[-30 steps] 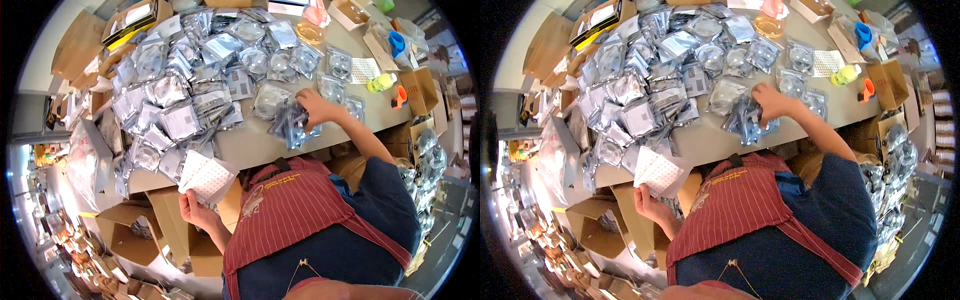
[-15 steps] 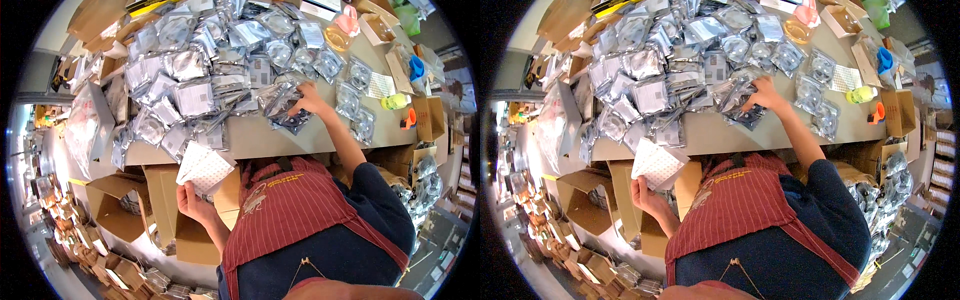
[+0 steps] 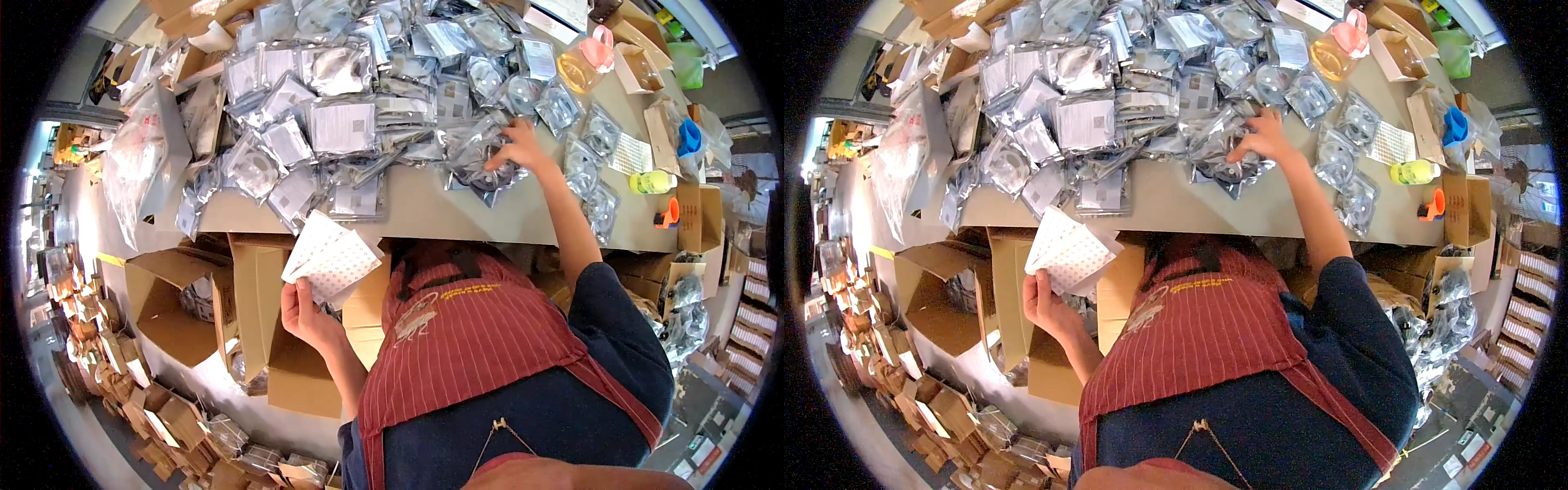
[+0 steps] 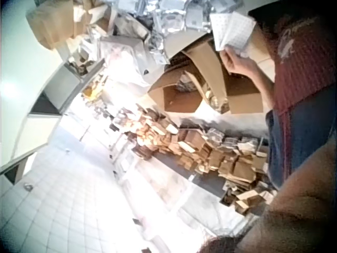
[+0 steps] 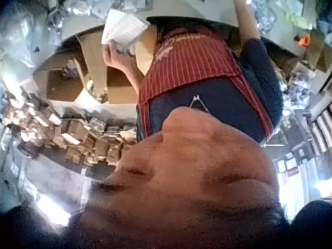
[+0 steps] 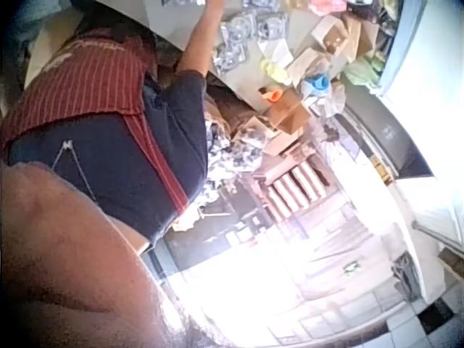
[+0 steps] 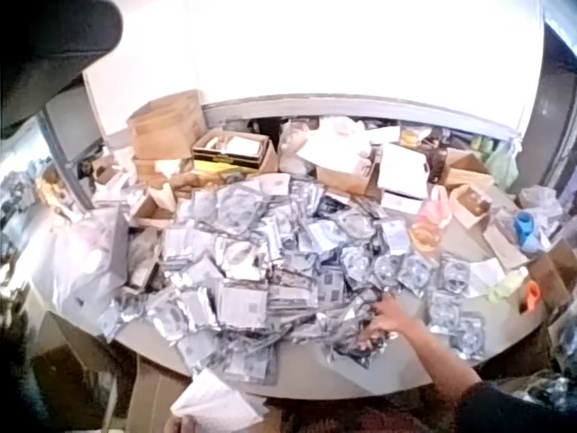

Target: The person sorts through a pile of silver pouches on a table while referring to a sheet of paper, moving selected pouches into cardboard boxes.

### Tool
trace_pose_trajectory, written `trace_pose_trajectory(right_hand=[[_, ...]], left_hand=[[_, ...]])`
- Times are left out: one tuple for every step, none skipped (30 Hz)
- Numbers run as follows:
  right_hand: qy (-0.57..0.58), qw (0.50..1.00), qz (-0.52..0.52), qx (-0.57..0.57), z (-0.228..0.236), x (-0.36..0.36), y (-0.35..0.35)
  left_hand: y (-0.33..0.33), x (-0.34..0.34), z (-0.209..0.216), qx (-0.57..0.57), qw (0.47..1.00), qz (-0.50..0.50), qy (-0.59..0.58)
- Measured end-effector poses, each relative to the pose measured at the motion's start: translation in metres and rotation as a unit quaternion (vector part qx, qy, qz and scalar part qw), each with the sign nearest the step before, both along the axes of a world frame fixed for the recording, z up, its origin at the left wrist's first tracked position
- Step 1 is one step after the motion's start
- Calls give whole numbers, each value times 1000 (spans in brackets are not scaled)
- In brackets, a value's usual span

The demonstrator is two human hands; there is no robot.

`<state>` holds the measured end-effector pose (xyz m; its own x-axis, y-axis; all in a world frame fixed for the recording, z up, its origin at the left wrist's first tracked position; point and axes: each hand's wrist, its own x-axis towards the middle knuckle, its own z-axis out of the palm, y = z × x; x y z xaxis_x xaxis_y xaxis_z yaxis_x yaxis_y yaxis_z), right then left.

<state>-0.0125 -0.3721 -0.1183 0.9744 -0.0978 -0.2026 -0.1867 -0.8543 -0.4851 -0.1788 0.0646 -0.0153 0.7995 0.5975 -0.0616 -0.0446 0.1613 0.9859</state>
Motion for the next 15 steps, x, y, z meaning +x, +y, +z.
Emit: trace_pose_trajectory(right_hand=[[42, 998, -6, 50, 6, -7, 3], [84, 991, -12, 100, 17, -14, 4], [127, 981, -19, 148, 23, -24, 5], [115, 974, -26, 194, 23, -41, 3], [106, 964, -30, 242, 19, -59, 3], [130, 933, -68, 330, 15, -76, 4], [152, 891, -107, 414, 11, -94, 6], [112, 874, -127, 456, 3, -108, 10], [74, 853, -146, 495, 1, -119, 14], [89, 836, -178, 511, 0, -124, 14], [80, 829, -159, 530, 2, -125, 24], [105, 820, -160, 540, 9, -121, 32], [130, 808, -163, 551, 22, -117, 46], [133, 815, -60, 560, 14, -109, 51], [131, 822, -7, 555, -5, -99, 54]], left_hand=[[4, -3, -3, -6, 1000, 0, 1], [6, -5, -3, 0, 1000, 12, 1], [8, -6, -3, 5, 1000, 25, 1], [9, -9, -1, 10, 999, 38, 2], [11, -14, 0, 16, 998, 55, 4], [16, -19, 5, -21, 997, 71, 1], [23, -21, 6, -18, 996, 92, 7], [31, -26, 11, -7, 995, 101, 11], [41, -33, 14, 3, 994, 112, 17], [53, -42, 11, -26, 989, 142, 9], [63, -47, 19, -36, 986, 161, 12], [74, -55, 22, -41, 982, 184, 6], [87, -63, 25, -43, 978, 204, 0], [95, -64, 34, -55, 970, 238, -14], [104, -68, 44, -67, 960, 271, -28]])
